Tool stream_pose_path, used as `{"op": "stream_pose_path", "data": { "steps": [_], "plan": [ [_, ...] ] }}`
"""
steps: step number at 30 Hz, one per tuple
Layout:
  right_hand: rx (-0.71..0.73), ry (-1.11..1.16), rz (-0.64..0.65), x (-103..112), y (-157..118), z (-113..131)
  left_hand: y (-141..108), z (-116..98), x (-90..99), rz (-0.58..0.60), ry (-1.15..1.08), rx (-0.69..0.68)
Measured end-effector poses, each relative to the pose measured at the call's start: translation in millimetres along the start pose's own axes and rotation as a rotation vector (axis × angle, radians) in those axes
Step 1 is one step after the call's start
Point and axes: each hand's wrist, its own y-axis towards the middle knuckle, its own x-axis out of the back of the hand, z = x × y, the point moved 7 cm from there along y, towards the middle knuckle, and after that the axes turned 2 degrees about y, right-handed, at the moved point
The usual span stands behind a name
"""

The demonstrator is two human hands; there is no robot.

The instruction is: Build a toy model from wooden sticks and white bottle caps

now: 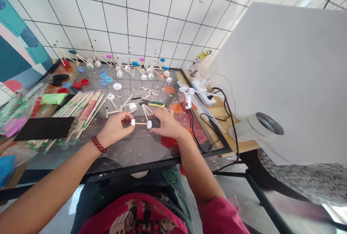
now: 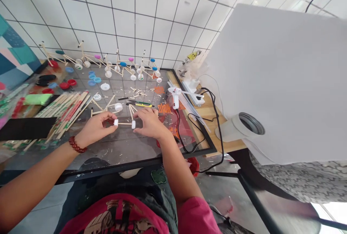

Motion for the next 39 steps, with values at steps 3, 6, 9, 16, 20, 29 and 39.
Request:
{"op": "stream_pose_path", "data": {
  "steps": [3,6,9,16,20,29,39],
  "plan": [
    [0.013,0.008,0.019,-2,1,2,-1,-3,-1.6,0.037,0.102,-0.023],
    [0.048,0.031,0.017,-4,1,5,-2,-6,-4.7,0.047,0.193,-0.091],
    [0.066,0.043,0.011,-5,1,8,-2,-7,-7.5,0.040,0.235,-0.135],
    [0.086,0.050,-0.014,-4,1,12,0,0,-4.5,0.007,0.218,-0.091],
    [0.057,0.012,0.025,-7,0,5,0,2,-2.1,-0.040,0.182,-0.063],
    [0.173,0.029,-0.042,-8,-4,26,-6,-6,-6.4,-0.059,0.238,-0.154],
    [0.199,-0.076,-0.040,-22,-3,33,-4,-4,-12.3,0.001,0.107,-0.221]
  ]
}}
